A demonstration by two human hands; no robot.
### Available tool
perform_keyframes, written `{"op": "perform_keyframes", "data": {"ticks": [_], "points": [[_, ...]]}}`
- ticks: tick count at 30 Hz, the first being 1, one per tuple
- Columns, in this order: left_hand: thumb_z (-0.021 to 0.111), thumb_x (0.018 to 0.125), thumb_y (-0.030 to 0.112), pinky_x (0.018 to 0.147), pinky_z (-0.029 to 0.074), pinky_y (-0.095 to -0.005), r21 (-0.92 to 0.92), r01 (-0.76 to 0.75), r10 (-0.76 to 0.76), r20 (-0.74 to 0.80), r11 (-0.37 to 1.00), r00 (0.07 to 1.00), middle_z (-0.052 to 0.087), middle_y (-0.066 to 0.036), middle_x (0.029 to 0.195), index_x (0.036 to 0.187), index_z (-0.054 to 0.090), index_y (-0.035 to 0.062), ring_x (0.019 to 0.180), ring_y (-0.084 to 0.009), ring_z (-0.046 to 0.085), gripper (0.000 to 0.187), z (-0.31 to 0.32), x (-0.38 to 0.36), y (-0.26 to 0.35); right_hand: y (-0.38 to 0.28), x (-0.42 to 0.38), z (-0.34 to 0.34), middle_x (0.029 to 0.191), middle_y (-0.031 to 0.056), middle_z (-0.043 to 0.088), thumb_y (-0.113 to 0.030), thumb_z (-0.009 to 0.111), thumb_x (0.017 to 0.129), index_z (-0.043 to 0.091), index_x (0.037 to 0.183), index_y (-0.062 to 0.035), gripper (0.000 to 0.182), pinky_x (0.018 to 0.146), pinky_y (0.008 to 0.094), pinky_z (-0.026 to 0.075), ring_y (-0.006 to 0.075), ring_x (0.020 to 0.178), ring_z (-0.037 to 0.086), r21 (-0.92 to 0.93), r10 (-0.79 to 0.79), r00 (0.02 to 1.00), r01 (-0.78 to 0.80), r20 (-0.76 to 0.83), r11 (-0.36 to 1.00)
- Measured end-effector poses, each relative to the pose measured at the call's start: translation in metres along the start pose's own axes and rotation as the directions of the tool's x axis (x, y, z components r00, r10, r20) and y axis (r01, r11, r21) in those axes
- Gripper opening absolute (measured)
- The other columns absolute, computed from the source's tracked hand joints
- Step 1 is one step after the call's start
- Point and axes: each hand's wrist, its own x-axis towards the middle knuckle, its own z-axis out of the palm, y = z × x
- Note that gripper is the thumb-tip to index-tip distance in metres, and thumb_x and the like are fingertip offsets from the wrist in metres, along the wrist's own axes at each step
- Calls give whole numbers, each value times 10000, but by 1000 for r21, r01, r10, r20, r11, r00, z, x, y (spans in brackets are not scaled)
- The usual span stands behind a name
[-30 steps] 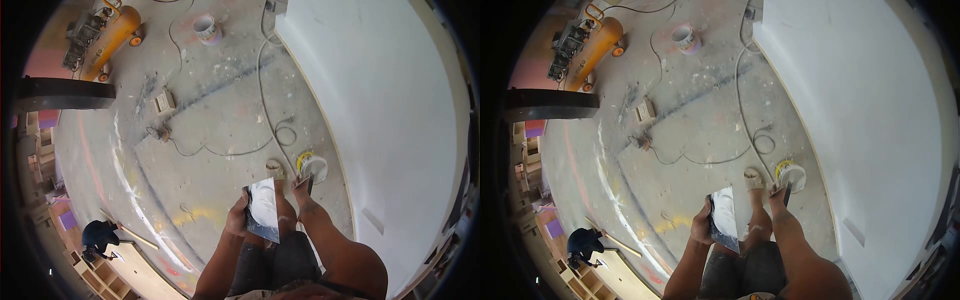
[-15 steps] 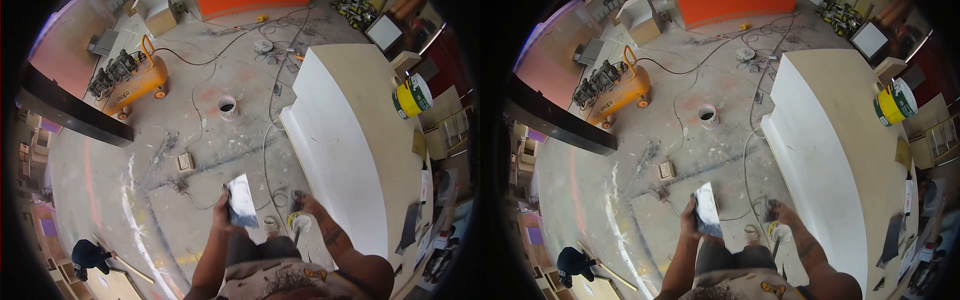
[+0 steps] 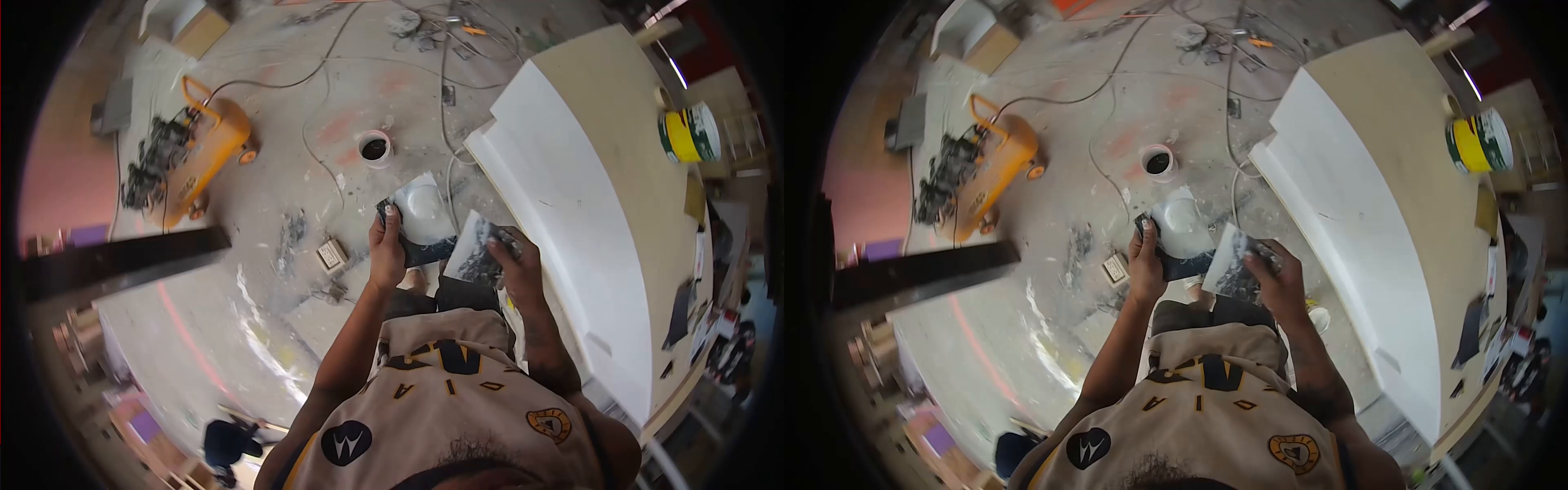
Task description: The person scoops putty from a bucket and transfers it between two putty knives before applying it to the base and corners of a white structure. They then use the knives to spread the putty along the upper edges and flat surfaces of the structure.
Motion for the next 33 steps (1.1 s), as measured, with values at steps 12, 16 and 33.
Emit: {"op": "perform_keyframes", "data": {"ticks": [12, 16, 33], "points": [[454, 1080, 236, 686, 391, -256, 599, -13, -179, 259, 801, 949, 515, 32, 855, 1136, 566, 6, 792, -62, 424, 263, 94, 146, 13, -22, 133, -2, 698, 22, 644, -163, 724, 908, 689, 918, 52, 219, 587, 246, 443, 47, 645, 511, -298, -233, 894, 120, -382, 947], [449, 1079, 245, 637, 382, -290, 699, -139, -225, 403, 702, 887, 489, 3, 762, 1084, 549, -13, 741, -97, 406, 277, 134, 169, 29, -53, 155, -1, 702, -1, 641, -190, 733, 914, 692, 923, 50, 244, 582, 242, 432, 43, 645, 503, -183, -242, 791, 167, -562, 969], [475, 1035, 426, 916, 568, -428, 402, 897, -903, 429, 182, -9, 626, -151, 1245, 1381, 471, 74, 1078, -294, 664, 494, 200, 292, 30, -87, 161, -3, 1272, 15, 618, -264, 664, 788, 734, 1137, -288, 356, 857, 376, 507, 234, 1049, 579, -871, -845, 530, 448, 75, 203]]}}
